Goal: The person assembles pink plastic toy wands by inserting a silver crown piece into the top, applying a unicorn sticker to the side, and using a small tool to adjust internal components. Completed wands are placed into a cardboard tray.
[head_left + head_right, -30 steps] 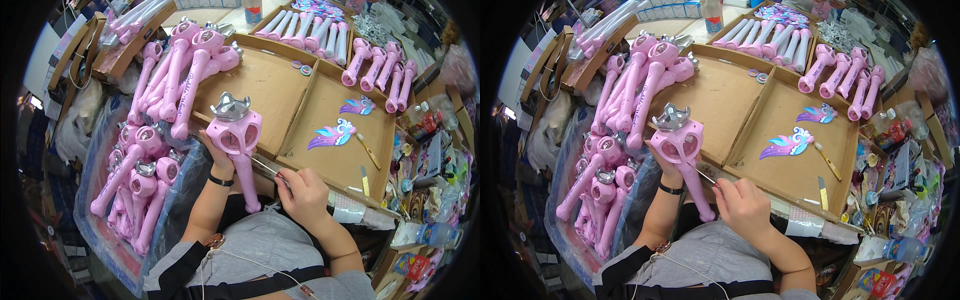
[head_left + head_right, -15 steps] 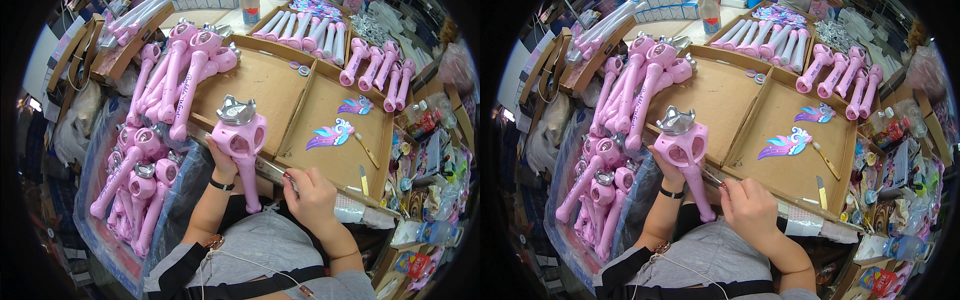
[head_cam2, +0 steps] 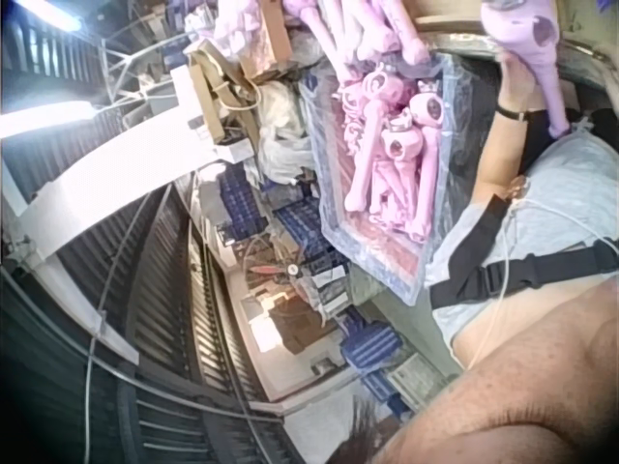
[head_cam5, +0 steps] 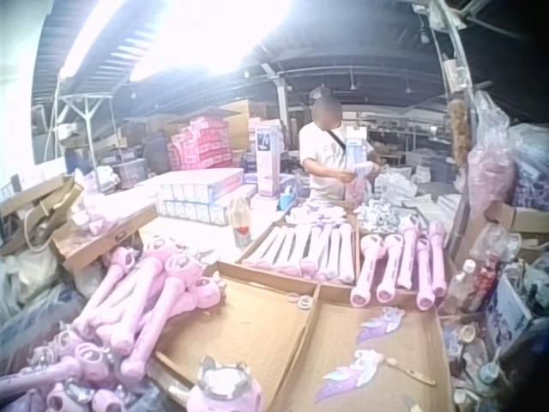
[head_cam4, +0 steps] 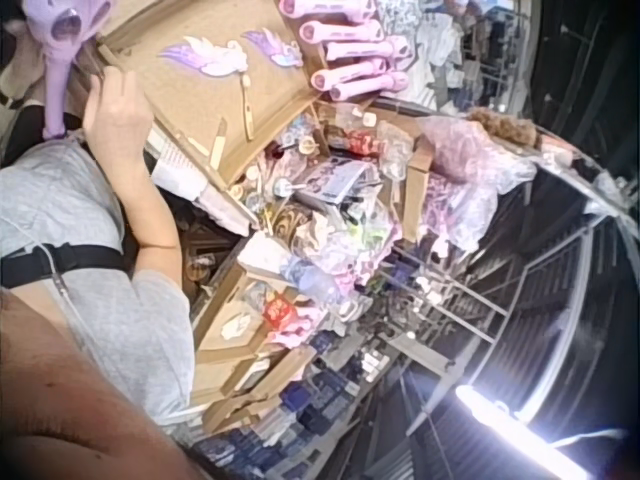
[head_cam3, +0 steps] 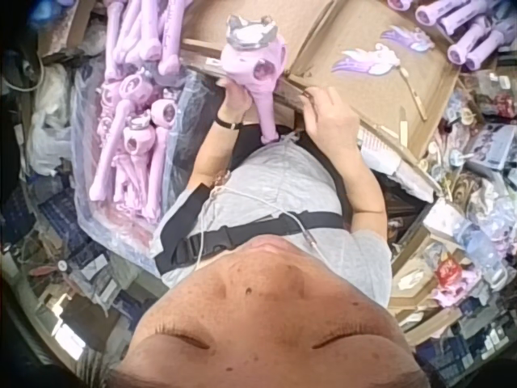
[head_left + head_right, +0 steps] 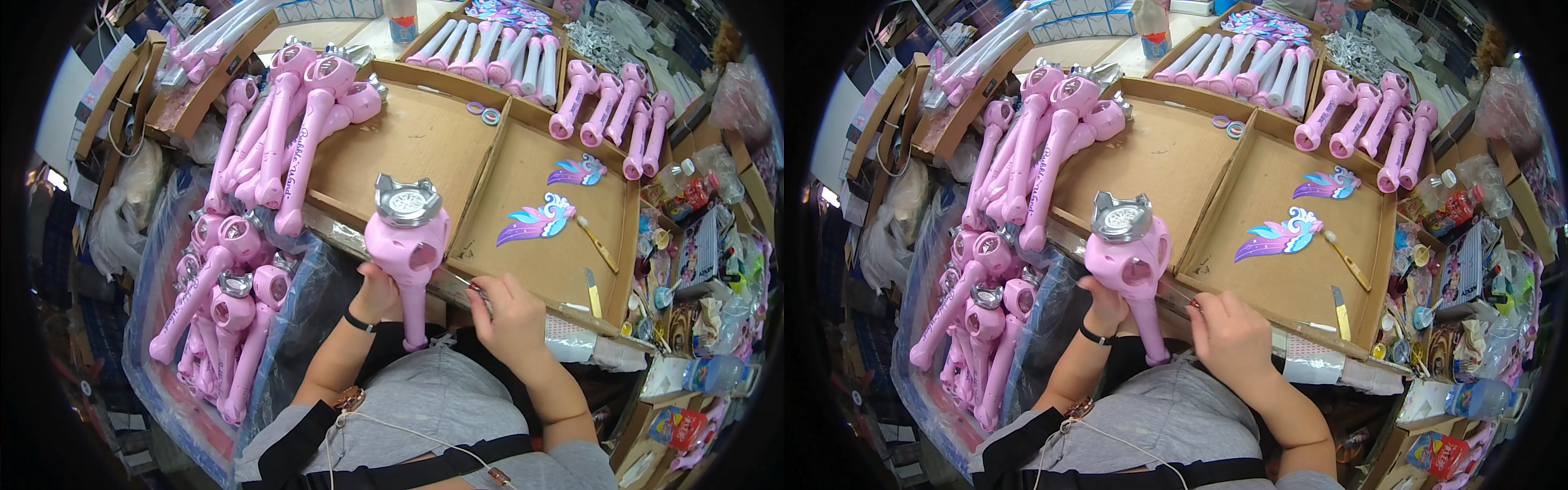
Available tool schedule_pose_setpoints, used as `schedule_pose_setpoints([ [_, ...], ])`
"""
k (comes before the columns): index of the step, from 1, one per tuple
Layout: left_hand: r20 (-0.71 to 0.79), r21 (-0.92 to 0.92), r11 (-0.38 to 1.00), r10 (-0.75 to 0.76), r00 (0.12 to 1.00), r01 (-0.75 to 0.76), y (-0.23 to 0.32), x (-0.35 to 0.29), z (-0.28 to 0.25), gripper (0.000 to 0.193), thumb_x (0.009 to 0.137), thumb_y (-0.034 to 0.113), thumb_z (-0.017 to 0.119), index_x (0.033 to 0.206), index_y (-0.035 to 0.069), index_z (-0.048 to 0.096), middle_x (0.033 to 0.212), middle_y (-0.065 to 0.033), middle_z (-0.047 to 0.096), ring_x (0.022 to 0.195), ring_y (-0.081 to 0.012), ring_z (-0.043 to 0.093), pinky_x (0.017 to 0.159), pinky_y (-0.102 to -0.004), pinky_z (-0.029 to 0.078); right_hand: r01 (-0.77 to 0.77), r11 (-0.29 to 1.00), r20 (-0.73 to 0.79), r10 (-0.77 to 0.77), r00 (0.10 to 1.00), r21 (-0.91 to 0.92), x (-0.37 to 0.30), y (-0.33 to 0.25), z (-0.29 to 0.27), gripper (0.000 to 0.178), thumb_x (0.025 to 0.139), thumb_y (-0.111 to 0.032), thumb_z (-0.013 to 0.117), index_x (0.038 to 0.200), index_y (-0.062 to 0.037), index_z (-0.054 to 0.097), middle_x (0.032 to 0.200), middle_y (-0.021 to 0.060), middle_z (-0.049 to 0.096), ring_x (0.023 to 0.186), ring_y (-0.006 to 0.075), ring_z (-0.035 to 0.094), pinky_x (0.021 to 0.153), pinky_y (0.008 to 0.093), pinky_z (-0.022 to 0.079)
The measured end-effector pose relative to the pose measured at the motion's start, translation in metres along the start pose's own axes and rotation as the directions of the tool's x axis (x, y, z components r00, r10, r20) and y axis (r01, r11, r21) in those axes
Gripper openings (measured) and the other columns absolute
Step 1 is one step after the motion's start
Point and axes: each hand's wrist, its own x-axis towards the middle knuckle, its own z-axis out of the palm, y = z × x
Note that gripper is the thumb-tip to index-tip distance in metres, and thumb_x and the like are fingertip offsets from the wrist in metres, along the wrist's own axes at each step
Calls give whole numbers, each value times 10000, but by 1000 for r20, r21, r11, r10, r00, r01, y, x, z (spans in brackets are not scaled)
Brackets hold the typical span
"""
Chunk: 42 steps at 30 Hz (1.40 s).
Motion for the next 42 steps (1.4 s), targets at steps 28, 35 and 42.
schedule_pose_setpoints([
  [28, 382, 819, 372, 213, 899, -436, 63, -24, 97, 388, 730, 168, 677, 1102, 108, 587, 1078, 2, 635, 1042, -154, 560, 927, -344, 361, 393, 918, 207, -394, 895, 48, 0, 21, -57, 183, 754, -173, 698, 789, -42, 576, 547, 42, 459, 451, 193, 507, 397, 300, 397],
  [35, 336, 761, 598, -34, 941, -251, 38, -27, 66, 556, 759, 237, 656, 1258, 87, 461, 1251, -70, 520, 1092, -176, 538, 974, -356, 391, -115, 873, 283, -27, 959, 473, -19, 30, -43, 161, 845, -178, 618, 790, -27, 622, 546, 60, 504, 471, 149, 518, 436, 290, 414],
  [42, 194, 414, 887, -304, 933, 203, 17, -44, 43, 536, 908, 382, 421, 1306, 24, 400, 1275, -151, 491, 1137, -236, 521, 999, -369, 407, -806, 452, 797, 281, 535, 383, -21, 38, -49, 271, 918, -244, 528, 879, -1, 641, 709, 67, 625, 631, 132, 577, 594, 271, 475],
])
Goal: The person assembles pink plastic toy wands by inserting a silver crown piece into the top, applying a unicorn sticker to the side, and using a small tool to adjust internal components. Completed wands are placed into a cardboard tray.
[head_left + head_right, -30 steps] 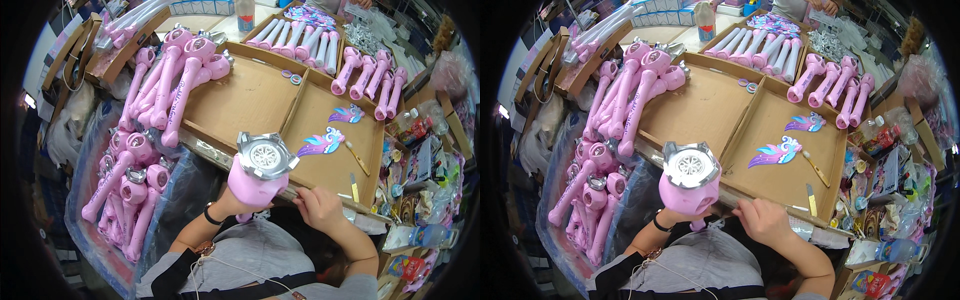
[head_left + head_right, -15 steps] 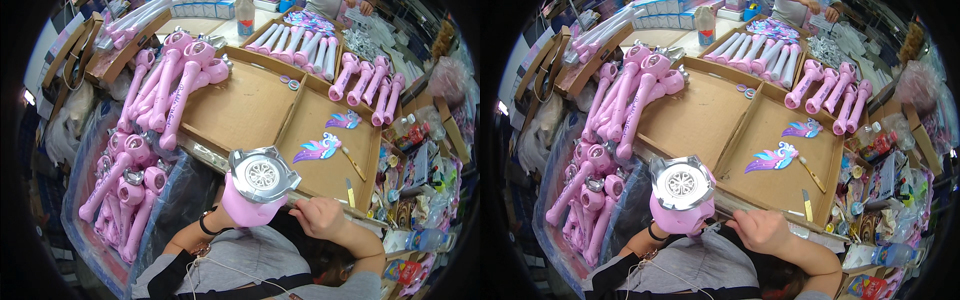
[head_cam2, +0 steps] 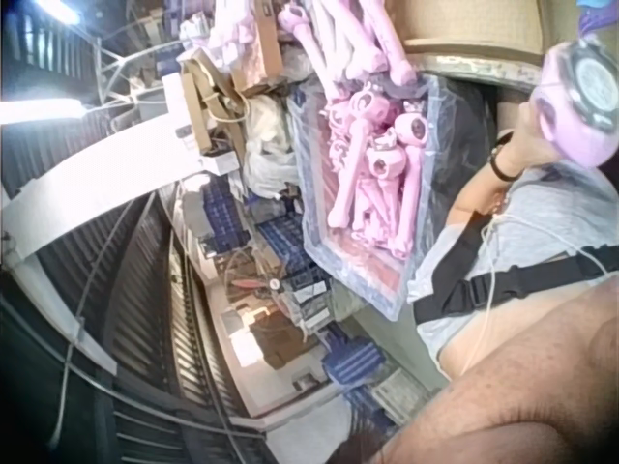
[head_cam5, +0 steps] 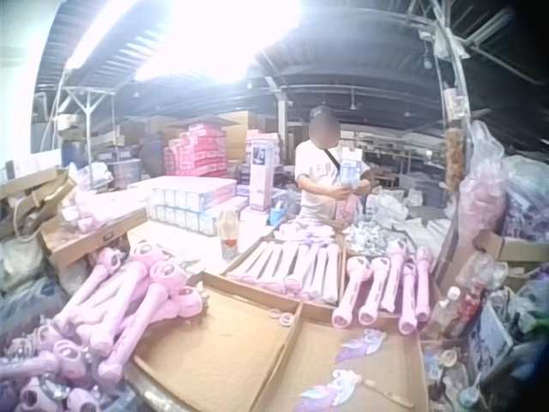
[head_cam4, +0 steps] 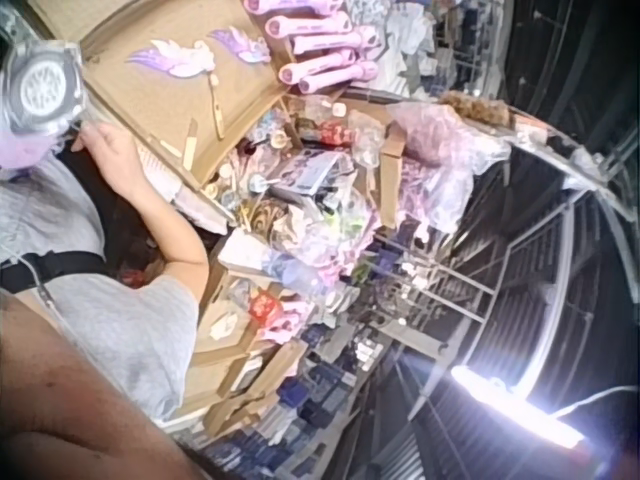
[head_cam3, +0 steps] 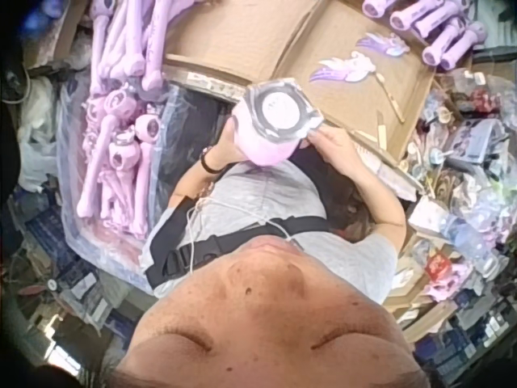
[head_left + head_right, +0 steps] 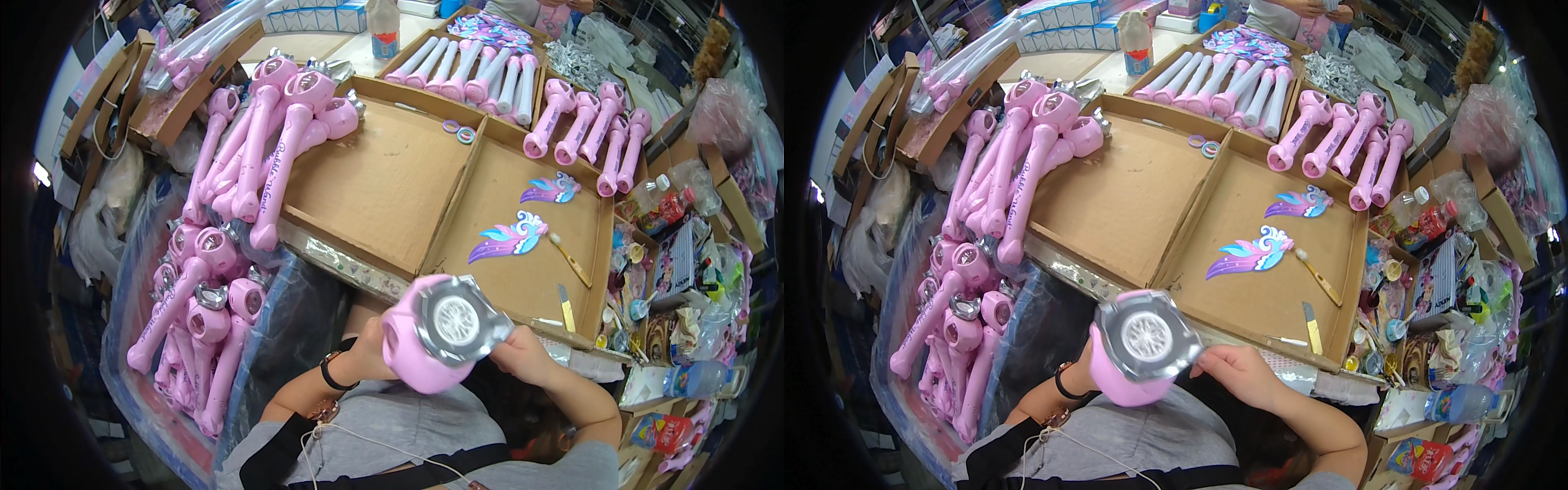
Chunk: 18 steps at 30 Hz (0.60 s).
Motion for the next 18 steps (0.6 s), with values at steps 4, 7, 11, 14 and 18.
schedule_pose_setpoints([
  [4, 2, 249, 963, 107, 994, -104, 6, 8, 1, 486, 855, 276, 542, 1270, 47, 434, 1269, -95, 506, 1127, -213, 517, 963, -367, 426, 275, 887, -110, -335, 936, -370, -9, -8, 8, 233, 886, -235, 581, 916, -6, 606, 772, 127, 619, 677, 188, 615, 581, 292, 484],
  [7, -30, 377, 891, 284, 958, -253, 14, 13, 2, 422, 744, 223, 649, 1127, 78, 549, 1126, -43, 588, 1058, -184, 551, 900, -331, 441, 315, 620, -114, -553, 825, -719, -7, -12, 12, 241, 818, -205, 657, 959, -27, 576, 765, 139, 585, 653, 272, 605, 550, 330, 483],
  [11, 18, 474, 830, 324, 946, -294, 15, 10, 1, 473, 725, 185, 678, 1146, 43, 515, 1131, -74, 568, 1050, -187, 549, 917, -331, 430, 401, 298, 49, -747, 662, -866, -1, -9, 13, 152, 765, -162, 668, 833, -46, 596, 601, 91, 523, 505, 262, 536, 451, 351, 430],
  [14, 4, 78, 991, 105, 994, -105, 5, 4, 2, 618, 711, 189, 725, 1233, 8, 447, 1199, -110, 538, 1098, -197, 529, 945, -342, 418, 430, 240, 133, -727, 674, -870, -2, -3, 11, 188, 760, -192, 669, 692, -63, 549, 529, 80, 505, 453, 259, 529, 414, 358, 418],
  [18, 51, -188, 981, -27, 998, 36, -13, -8, -1, 767, 638, 217, 822, 1263, -9, 438, 1210, -125, 549, 1101, -197, 539, 949, -334, 415, 487, 328, 134, -704, 697, -809, -6, 5, 7, 325, 792, -225, 653, 563, -66, 485, 472, 88, 491, 414, 263, 525, 387, 360, 412],
])
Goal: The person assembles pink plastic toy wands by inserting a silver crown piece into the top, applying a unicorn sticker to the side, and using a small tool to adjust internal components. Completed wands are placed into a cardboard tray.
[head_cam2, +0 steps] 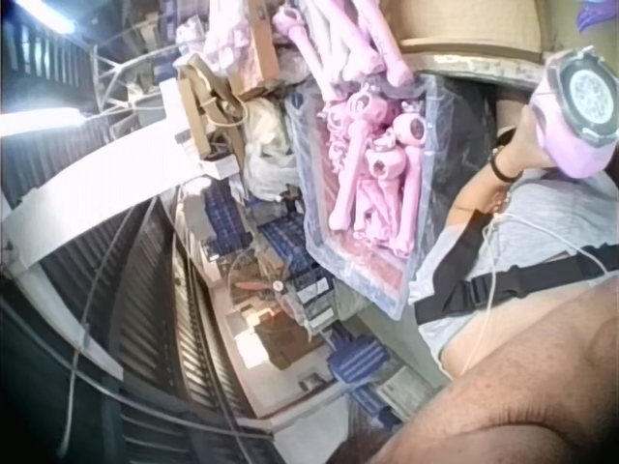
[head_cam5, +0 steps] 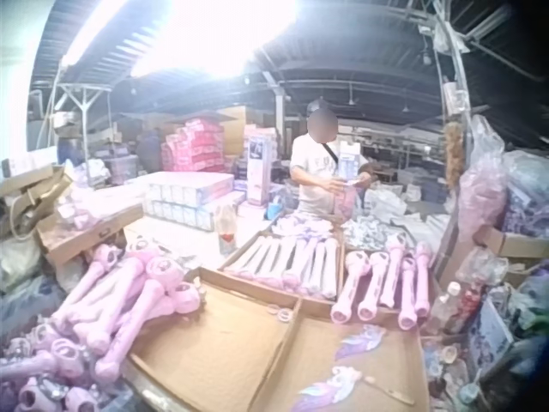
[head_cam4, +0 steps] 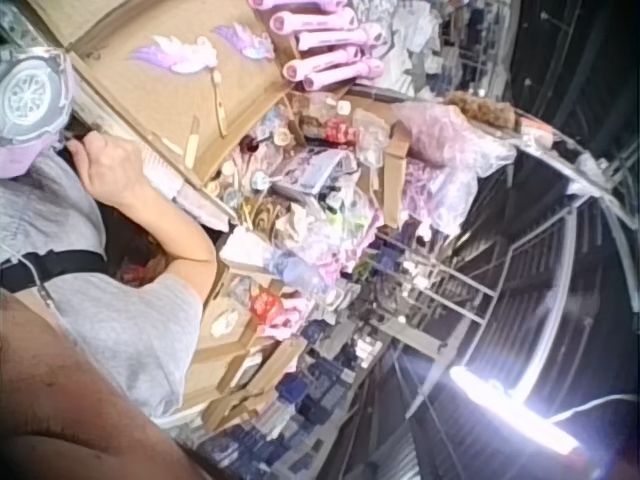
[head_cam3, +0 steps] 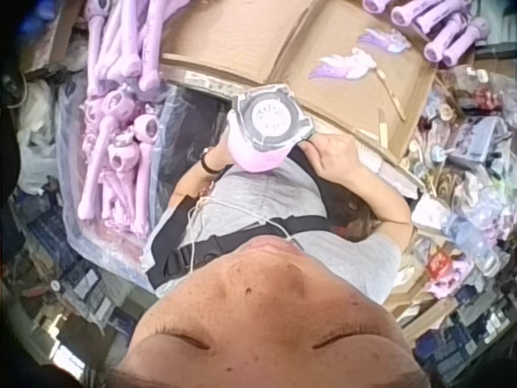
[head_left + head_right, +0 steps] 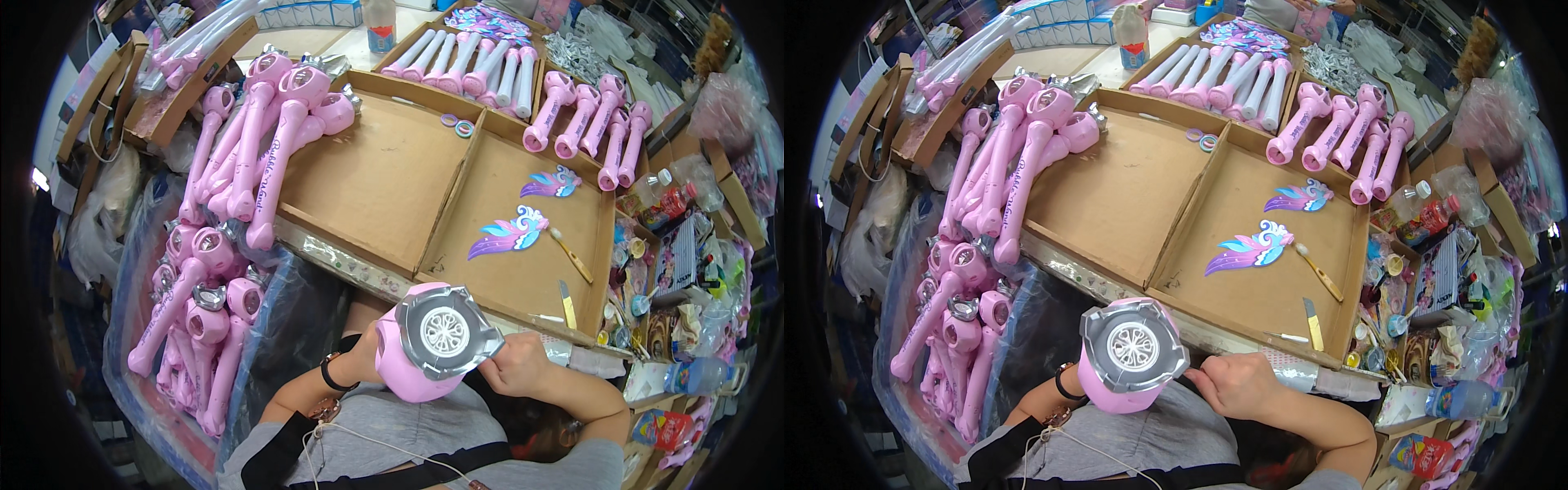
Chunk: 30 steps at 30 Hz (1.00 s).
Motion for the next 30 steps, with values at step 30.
schedule_pose_setpoints([
  [30, 101, 329, 935, 105, 989, -133, -15, 0, -19, 448, 945, 250, 408, 1331, 29, 349, 1304, -147, 455, 1164, -235, 501, 986, -355, 431, -296, 787, 67, 311, 948, 541, 0, 10, 9, 147, 850, -192, 614, 845, -49, 645, 599, 15, 525, 490, 113, 481, 443, 291, 380],
])
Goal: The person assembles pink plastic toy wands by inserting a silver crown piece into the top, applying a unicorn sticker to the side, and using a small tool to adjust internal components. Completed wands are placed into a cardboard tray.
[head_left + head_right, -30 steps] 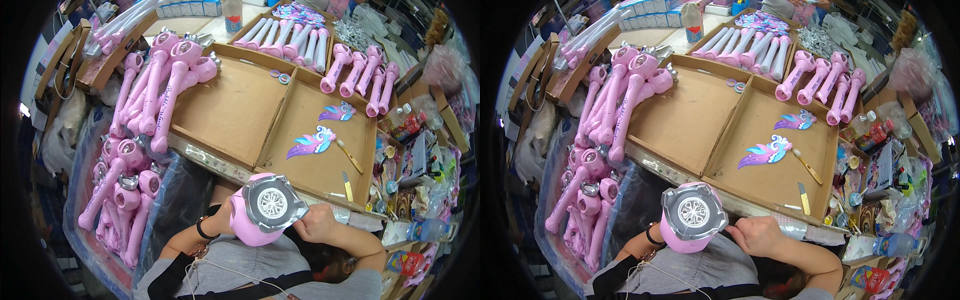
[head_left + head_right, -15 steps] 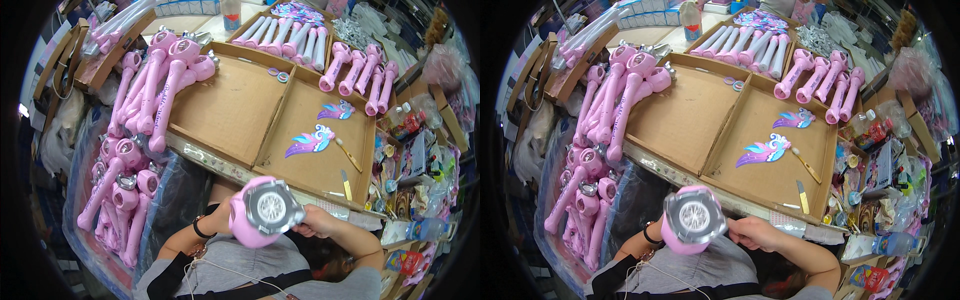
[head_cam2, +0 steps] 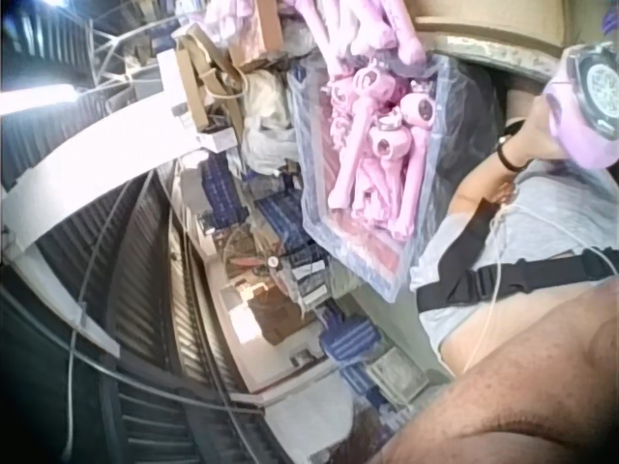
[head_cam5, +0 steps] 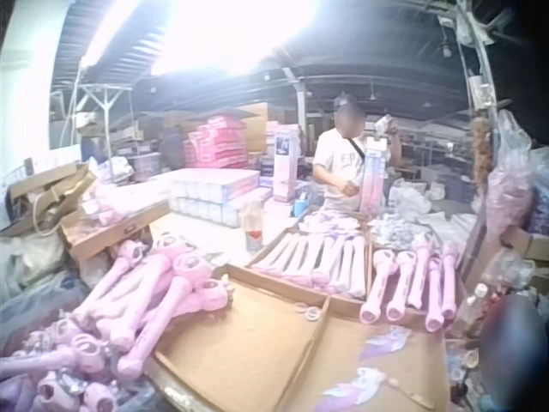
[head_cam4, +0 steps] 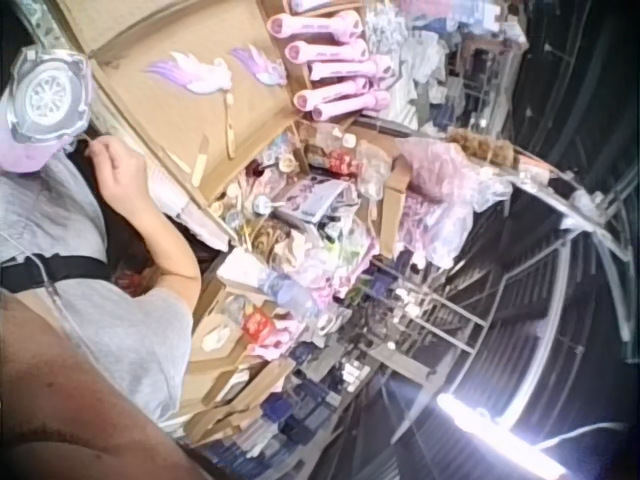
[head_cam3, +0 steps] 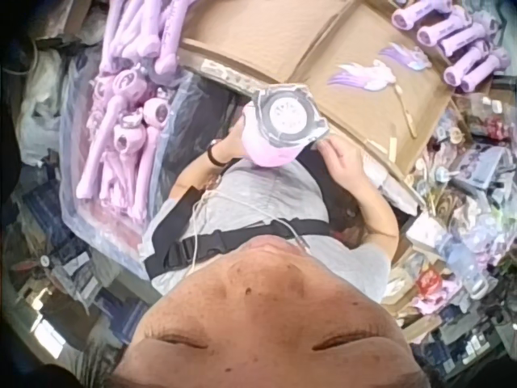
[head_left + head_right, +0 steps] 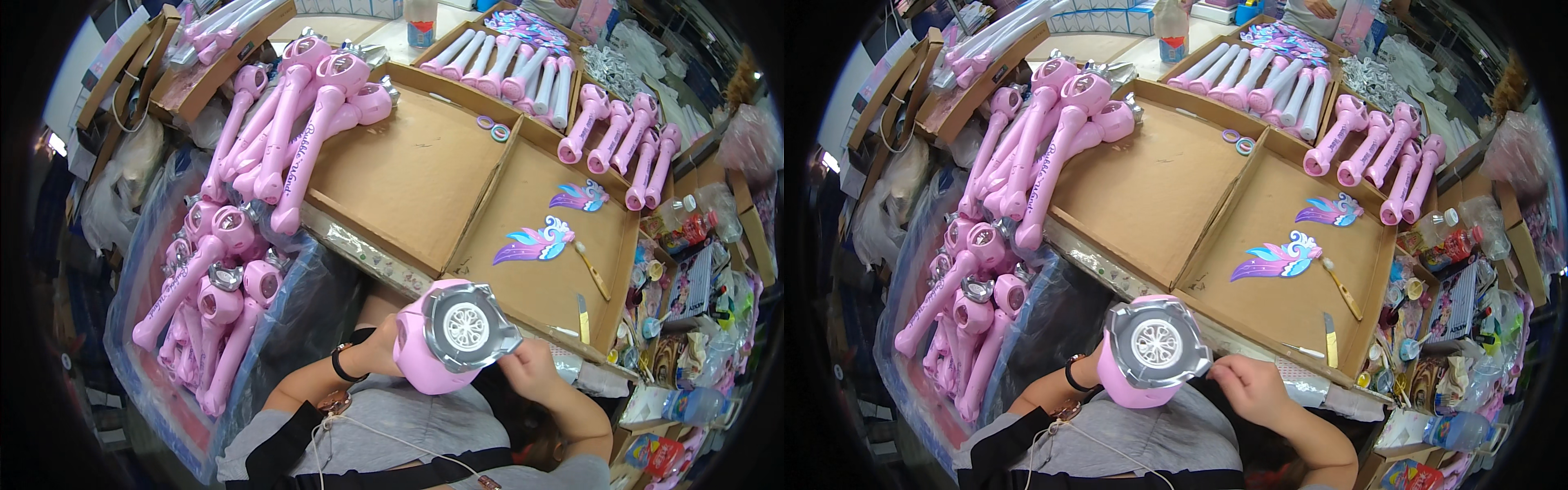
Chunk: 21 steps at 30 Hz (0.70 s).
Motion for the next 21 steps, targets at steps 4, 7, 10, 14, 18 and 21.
schedule_pose_setpoints([
  [4, -84, -176, 982, -85, 993, 69, -2, -3, 3, 607, 710, 255, 715, 1203, -12, 482, 1142, -155, 572, 1030, -268, 586, 887, -353, 460, -700, 459, 415, 578, 703, 547, 0, -1, -4, 188, 916, -191, 547, 913, -23, 632, 660, -22, 527, 636, 66, 520, 588, 227, 439],
  [7, -165, -129, 992, -8, 986, -13, 7, -2, 6, 632, 645, 245, 814, 1147, -22, 538, 1099, -159, 605, 998, -280, 603, 863, -353, 465, -321, 835, 147, 285, 947, 447, -4, -2, 5, 101, 859, -119, 617, 910, -33, 626, 675, -1, 551, 591, 105, 526, 545, 257, 436],
  [10, -150, -59, 995, 67, 986, -76, 19, -1, 4, 582, 713, 269, 725, 1174, -13, 508, 1148, -151, 576, 1042, -266, 574, 896, -355, 447, 81, 935, -122, -131, 984, -346, -5, 0, 10, 91, 795, -79, 667, 875, -45, 639, 667, 69, 578, 559, 180, 555, 527, 280, 444],
  [14, -36, 86, 988, 131, 991, -127, 24, 0, 1, 548, 973, 421, 334, 1342, 16, 337, 1290, -109, 490, 1165, -187, 496, 990, -356, 402, 124, 980, -20, -129, 991, -155, -2, 4, 5, 82, 796, -86, 668, 859, -40, 641, 642, 65, 560, 553, 156, 534, 519, 277, 426],
  [18, -127, -6, 995, 100, 987, -101, 18, -1, 3, 568, 760, 301, 657, 1204, -1, 473, 1171, -136, 557, 1054, -248, 558, 906, -355, 437, -487, 584, 245, 446, 861, 650, -2, 3, 9, 80, 851, -99, 628, 859, -21, 638, 662, -13, 547, 626, 70, 509, 578, 219, 414],
  [21, -86, 16, 997, 79, 993, -78, 16, -1, 1, 546, 850, 313, 579, 1269, 8, 410, 1227, -122, 528, 1112, -218, 526, 954, -355, 411, -236, 869, -42, 281, 959, 435, -5, 3, 14, 105, 866, -85, 606, 938, -8, 608, 720, -18, 559, 659, 46, 498, 606, 183, 402],
])
